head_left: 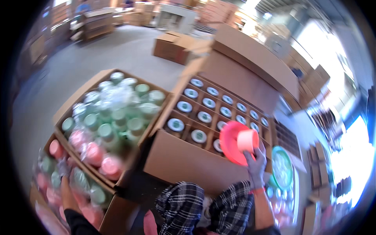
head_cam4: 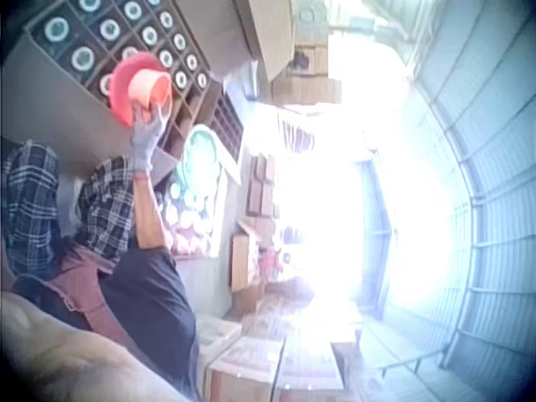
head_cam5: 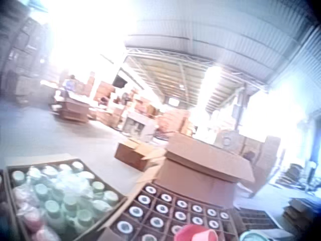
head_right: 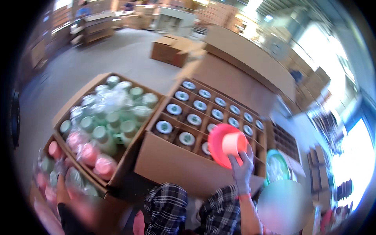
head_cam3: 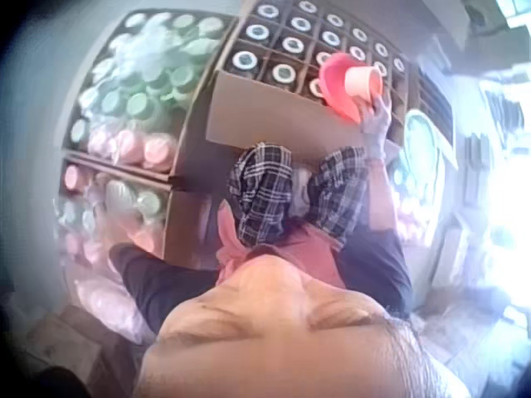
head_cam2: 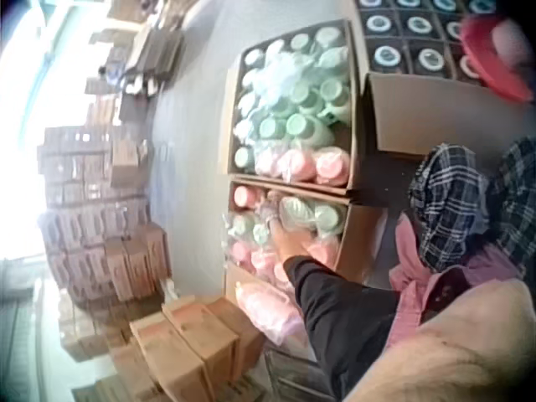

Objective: The person sits on the floor in a warehouse and assembles plastic kettles. They pick up a kettle body, insert a metal heating element, and screw on a lid. The person handles pink and green kettles, placing the assembled units into a cardboard box.

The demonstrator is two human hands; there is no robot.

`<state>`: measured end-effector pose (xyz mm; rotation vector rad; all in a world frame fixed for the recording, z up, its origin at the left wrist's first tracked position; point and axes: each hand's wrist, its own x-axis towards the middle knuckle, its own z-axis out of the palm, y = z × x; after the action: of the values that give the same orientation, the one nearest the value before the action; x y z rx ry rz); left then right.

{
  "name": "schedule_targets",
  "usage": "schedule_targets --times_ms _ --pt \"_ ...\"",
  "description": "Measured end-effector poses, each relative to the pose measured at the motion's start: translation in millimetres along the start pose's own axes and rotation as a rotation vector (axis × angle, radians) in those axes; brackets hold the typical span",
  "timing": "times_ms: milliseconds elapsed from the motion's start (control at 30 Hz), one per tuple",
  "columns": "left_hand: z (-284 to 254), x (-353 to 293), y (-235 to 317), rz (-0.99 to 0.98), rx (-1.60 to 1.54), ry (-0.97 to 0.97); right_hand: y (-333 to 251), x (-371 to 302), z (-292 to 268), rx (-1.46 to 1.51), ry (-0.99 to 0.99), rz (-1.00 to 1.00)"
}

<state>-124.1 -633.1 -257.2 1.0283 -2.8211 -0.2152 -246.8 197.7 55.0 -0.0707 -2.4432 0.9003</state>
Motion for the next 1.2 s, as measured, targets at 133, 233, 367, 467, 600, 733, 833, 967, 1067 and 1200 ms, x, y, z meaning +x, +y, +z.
schedule_targets --times_ms 133,233,367,467,600,733,833,967,1067,1200 --pt "-34.8 22.8 -10.7 0.103 0.187 0.075 65.1 3.7 -22.8 -0.121 0.001 0.063" --pt "-96.0 15.7 -11.1 0.076 0.026 0.291 95.3 5.7 -14.4 -0.25 -0.053 0.014" --pt "-228.7 -74.9 77.0 0.164 -0.45 0.592 59.4 -14.3 -12.9 -0.119 -0.072 -0.124" --pt "-299.0 -201.3 198.6 0.297 -0.715 0.634 -16.9 -47.4 -21.3 0.372 -0.233 -0.136" --pt "-287.7 -350.7 343.3 0.398 -1.316 -0.023 -69.1 -88.4 -55.5 1.251 -0.338 0.012" --pt "-263.0 -406.5 402.1 0.783 -1.269 -0.783 -17.9 -103.4 -106.8 0.923 -0.16 -0.049" --pt "-249.5 -411.5 447.4 0.548 -1.477 -0.791 10.8 -133.2 -119.5 0.856 -0.358 -0.322" --pt "-222.8 -429.8 500.4 0.606 -1.478 -1.079 10.8 -174.2 -115.8 0.546 -0.485 -0.477" --pt "-209.4 -435.3 506.0 0.634 -1.522 -1.109 14.7 -186.0 -121.0 0.478 -0.422 -0.499" --pt "-211.9 -423.3 492.2 0.829 -1.872 -1.267 39.6 -176.0 -136.1 0.637 -0.478 -0.203"
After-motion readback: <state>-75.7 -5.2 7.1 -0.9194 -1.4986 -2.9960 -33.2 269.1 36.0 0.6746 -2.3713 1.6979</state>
